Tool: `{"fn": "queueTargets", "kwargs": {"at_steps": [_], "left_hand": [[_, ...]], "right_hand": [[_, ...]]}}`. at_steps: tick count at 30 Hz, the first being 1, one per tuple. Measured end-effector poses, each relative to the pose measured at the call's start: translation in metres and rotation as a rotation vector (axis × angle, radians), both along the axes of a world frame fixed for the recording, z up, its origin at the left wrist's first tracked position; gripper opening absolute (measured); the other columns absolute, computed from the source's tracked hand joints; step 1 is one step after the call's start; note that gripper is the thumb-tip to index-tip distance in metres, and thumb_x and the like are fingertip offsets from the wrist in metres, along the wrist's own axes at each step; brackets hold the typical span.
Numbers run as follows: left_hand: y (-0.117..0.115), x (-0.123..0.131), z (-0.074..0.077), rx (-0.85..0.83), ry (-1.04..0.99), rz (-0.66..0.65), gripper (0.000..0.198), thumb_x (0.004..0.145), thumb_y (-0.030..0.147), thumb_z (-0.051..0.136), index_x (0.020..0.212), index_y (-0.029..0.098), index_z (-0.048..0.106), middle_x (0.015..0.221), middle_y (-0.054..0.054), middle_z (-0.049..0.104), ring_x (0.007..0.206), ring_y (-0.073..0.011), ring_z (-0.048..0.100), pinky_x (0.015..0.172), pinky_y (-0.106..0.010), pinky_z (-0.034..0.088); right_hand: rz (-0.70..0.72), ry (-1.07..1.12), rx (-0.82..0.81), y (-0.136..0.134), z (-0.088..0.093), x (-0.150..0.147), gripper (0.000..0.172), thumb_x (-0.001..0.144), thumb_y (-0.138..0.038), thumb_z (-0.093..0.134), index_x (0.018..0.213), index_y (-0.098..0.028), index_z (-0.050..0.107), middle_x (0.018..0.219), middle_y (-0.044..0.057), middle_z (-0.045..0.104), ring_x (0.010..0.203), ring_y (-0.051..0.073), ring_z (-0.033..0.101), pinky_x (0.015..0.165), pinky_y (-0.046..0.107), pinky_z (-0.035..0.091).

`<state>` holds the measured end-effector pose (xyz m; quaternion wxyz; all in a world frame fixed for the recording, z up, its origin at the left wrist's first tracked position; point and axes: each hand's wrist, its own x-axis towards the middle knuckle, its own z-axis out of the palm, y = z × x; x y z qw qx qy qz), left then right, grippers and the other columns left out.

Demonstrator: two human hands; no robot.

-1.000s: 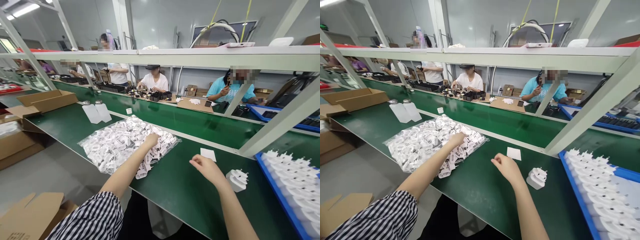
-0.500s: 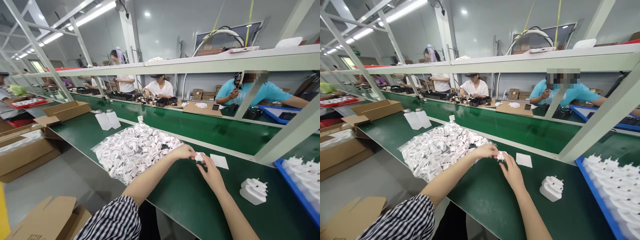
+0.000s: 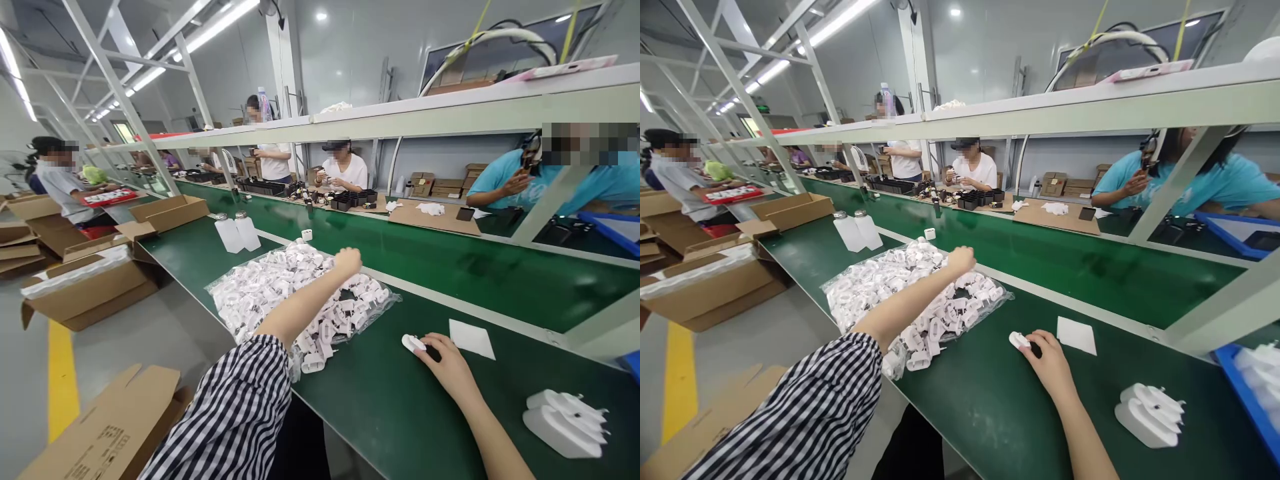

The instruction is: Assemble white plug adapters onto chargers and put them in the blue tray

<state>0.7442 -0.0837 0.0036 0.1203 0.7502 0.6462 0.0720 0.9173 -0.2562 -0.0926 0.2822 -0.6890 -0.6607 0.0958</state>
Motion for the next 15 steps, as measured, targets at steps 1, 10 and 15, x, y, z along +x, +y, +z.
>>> {"fn": "queueTargets", "kwargs": {"at_steps": [1, 10, 15], "left_hand": [[0.013, -0.012, 0.002, 0.038, 0.015, 0.049, 0.029, 0.07, 0.015, 0.041, 0.098, 0.012, 0.045, 0.107, -0.013, 0.041, 0.102, -0.0234, 0.035, 0.078, -0.032, 0.032], [0.105, -0.099, -0.01, 0.124, 0.059, 0.388, 0.045, 0.068, 0.022, 0.045, 0.106, 0.003, 0.032, 0.111, -0.021, 0.034, 0.103, -0.0271, 0.031, 0.076, -0.031, 0.031], [0.155, -0.1, -0.028, 0.084, 0.028, 0.38, 0.061, 0.065, 0.03, 0.051, 0.114, 0.01, 0.022, 0.116, -0.018, 0.03, 0.106, -0.0264, 0.029, 0.077, -0.031, 0.03]], "right_hand": [[0.017, -0.014, 0.005, 0.002, -0.002, 0.0, 0.029, 0.064, -0.042, 0.039, 0.073, -0.021, 0.057, 0.087, 0.007, 0.057, 0.078, 0.02, 0.054, 0.061, 0.03, 0.044], [0.085, -0.055, 0.041, 0.013, -0.014, 0.01, 0.029, 0.065, -0.046, 0.04, 0.074, -0.026, 0.059, 0.085, 0.005, 0.06, 0.082, 0.023, 0.053, 0.065, 0.037, 0.044], [0.118, -0.035, 0.038, 0.017, -0.026, 0.022, 0.025, 0.064, -0.043, 0.045, 0.077, -0.029, 0.06, 0.085, 0.004, 0.061, 0.078, 0.021, 0.056, 0.059, 0.032, 0.048]]}}
